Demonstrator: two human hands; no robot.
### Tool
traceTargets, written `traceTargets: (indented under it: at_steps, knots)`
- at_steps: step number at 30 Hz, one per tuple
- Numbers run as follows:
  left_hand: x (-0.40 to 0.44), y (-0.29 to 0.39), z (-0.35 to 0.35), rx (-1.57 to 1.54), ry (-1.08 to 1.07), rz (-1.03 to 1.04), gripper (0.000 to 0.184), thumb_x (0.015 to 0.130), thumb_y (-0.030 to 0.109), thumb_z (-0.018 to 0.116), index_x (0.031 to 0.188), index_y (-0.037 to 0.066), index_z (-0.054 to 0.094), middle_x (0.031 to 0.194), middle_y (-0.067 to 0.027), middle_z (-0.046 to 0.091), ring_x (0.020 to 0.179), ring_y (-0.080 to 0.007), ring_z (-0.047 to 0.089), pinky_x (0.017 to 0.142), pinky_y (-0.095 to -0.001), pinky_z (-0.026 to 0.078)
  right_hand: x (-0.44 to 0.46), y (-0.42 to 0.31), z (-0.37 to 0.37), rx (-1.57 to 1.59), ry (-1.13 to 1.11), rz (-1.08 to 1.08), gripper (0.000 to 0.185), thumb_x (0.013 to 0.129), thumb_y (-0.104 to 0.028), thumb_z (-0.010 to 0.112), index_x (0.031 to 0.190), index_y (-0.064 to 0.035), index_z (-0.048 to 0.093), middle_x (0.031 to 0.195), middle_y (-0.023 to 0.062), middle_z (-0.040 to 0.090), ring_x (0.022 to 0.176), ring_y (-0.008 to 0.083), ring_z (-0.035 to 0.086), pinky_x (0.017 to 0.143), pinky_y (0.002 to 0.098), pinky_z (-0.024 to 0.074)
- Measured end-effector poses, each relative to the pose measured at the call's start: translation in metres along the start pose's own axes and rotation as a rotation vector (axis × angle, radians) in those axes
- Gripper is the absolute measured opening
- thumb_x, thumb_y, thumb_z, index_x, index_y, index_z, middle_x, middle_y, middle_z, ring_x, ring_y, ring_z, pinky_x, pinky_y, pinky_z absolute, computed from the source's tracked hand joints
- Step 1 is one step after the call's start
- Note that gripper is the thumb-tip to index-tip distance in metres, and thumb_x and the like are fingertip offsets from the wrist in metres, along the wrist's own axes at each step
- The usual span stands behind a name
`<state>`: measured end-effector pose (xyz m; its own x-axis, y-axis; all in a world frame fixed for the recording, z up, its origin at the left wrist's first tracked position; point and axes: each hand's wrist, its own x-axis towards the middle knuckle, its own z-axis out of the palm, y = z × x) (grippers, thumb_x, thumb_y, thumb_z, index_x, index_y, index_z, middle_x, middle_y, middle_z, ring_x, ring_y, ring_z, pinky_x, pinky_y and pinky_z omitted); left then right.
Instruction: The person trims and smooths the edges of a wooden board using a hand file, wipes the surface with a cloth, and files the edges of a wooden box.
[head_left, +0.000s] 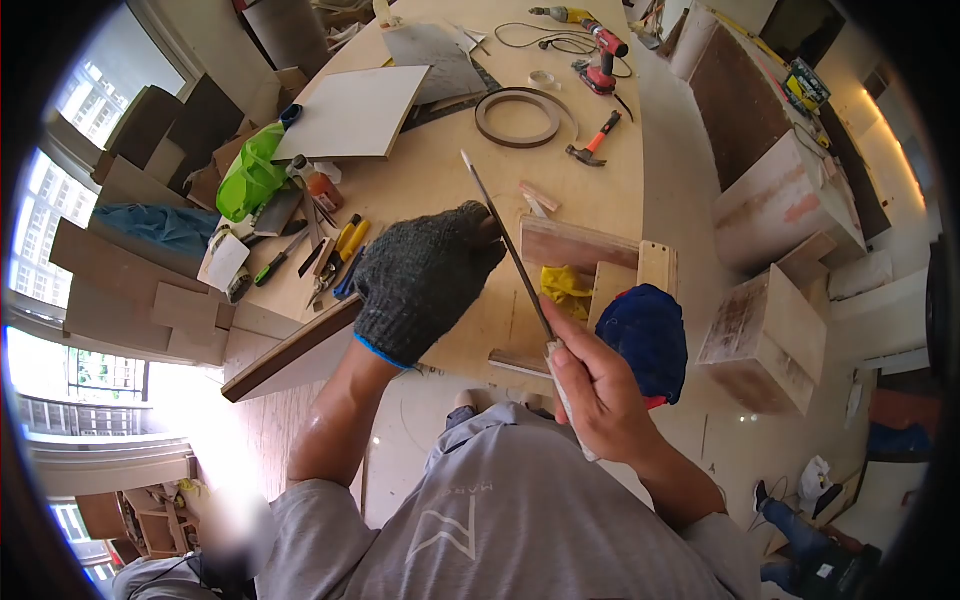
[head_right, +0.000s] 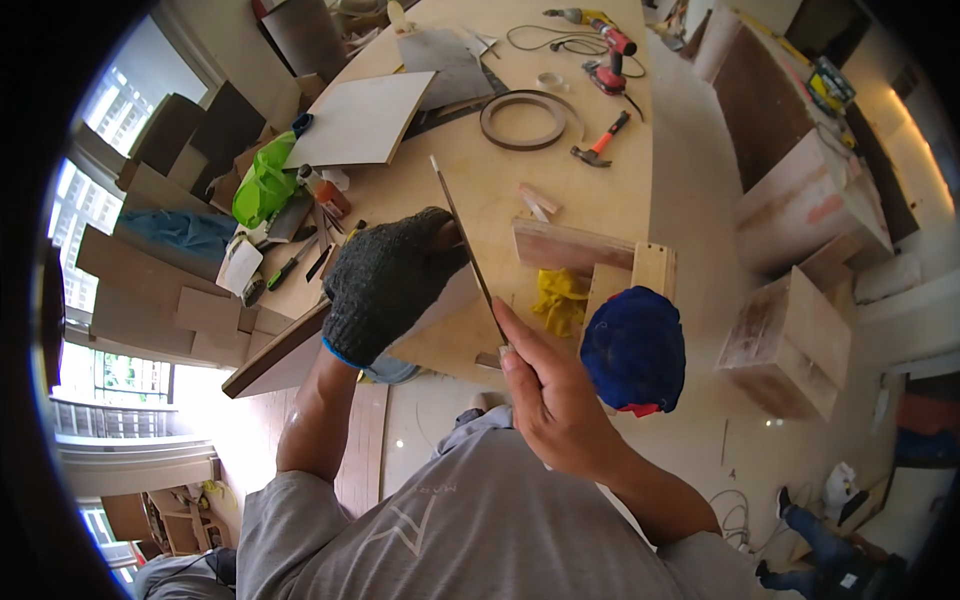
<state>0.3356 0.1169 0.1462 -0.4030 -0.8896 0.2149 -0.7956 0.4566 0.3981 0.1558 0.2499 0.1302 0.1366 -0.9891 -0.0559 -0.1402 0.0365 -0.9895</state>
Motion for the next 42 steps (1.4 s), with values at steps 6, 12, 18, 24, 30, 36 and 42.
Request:
traceTargets:
  at_steps: [6,12,18,24,30,36,42]
  knots:
    - [-0.003,0.006,0.006,-0.008,0.014,0.011,0.020,0.086,0.029,0.069,0.099,0.014,0.070,0.087,-0.0123,0.072,0.081,-0.0343,0.069,0.069,-0.0457,0.054,0.027,0.006,-0.004,0.000,0.000,0.027,0.045,0.106,-0.010,0.044,0.150,-0.0018,0.041,0.081,0.0028,0.051,0.059,0.0062,0.046,0.057,0.0226,0.0425]
    - [-0.003,-0.006,0.009,-0.026,0.067,0.060,0.024,0.087,0.034,0.070,0.100,0.015,0.069,0.084,-0.0131,0.071,0.078,-0.0354,0.069,0.067,-0.0446,0.054,0.003,0.003,-0.002,-0.074,0.005,-0.126,0.046,0.108,-0.014,0.041,0.153,-0.0049,0.038,0.076,-0.0014,0.049,0.054,0.0043,0.044,0.052,0.0211,0.0426]
    - [-0.001,-0.002,0.004,-0.026,0.052,0.028,0.025,0.085,0.032,0.072,0.099,0.012,0.069,0.084,-0.0132,0.071,0.079,-0.0343,0.070,0.068,-0.0436,0.055,0.017,0.006,-0.002,0.039,0.029,-0.074,0.046,0.107,-0.015,0.041,0.152,-0.0038,0.039,0.083,0.0015,0.052,0.055,0.0050,0.047,0.052,0.0206,0.0420]
    - [-0.002,0.003,-0.001,-0.061,0.018,-0.016,0.026,0.085,0.032,0.071,0.100,0.010,0.070,0.087,-0.0125,0.072,0.081,-0.0338,0.070,0.071,-0.0442,0.055,0.012,0.012,-0.030,0.346,0.075,0.032,0.050,0.107,-0.025,0.047,0.152,-0.0041,0.038,0.083,0.0007,0.053,0.054,0.0047,0.048,0.051,0.0209,0.0419]
    - [0.002,-0.003,-0.003,-0.067,0.004,0.026,0.029,0.092,0.029,0.065,0.113,0.010,0.069,0.095,-0.0139,0.073,0.089,-0.0338,0.070,0.078,-0.0402,0.056,0.010,0.033,-0.031,0.222,0.068,0.050,0.054,0.104,-0.021,0.053,0.153,-0.0047,0.036,0.088,0.0013,0.054,0.057,0.0055,0.052,0.050,0.0211,0.0433]
    - [0.008,-0.020,0.002,0.119,-0.010,0.288,0.026,0.096,0.021,0.060,0.117,0.007,0.068,0.107,-0.0137,0.072,0.092,-0.0341,0.070,0.080,-0.0397,0.056,0.002,0.019,-0.023,0.471,-0.057,0.131,0.055,0.105,-0.020,0.050,0.154,-0.0049,0.032,0.095,0.0028,0.054,0.057,0.0067,0.054,0.048,0.0216,0.0431]
    - [-0.001,-0.008,-0.009,-0.127,-0.043,0.102,0.029,0.092,0.027,0.064,0.115,0.010,0.068,0.102,-0.0143,0.072,0.089,-0.0347,0.070,0.076,-0.0430,0.055,0.000,0.020,-0.025,0.510,-0.091,0.179,0.052,0.108,-0.023,0.042,0.156,-0.0075,0.030,0.092,0.0063,0.057,0.051,0.0078,0.051,0.045,0.0218,0.0415]
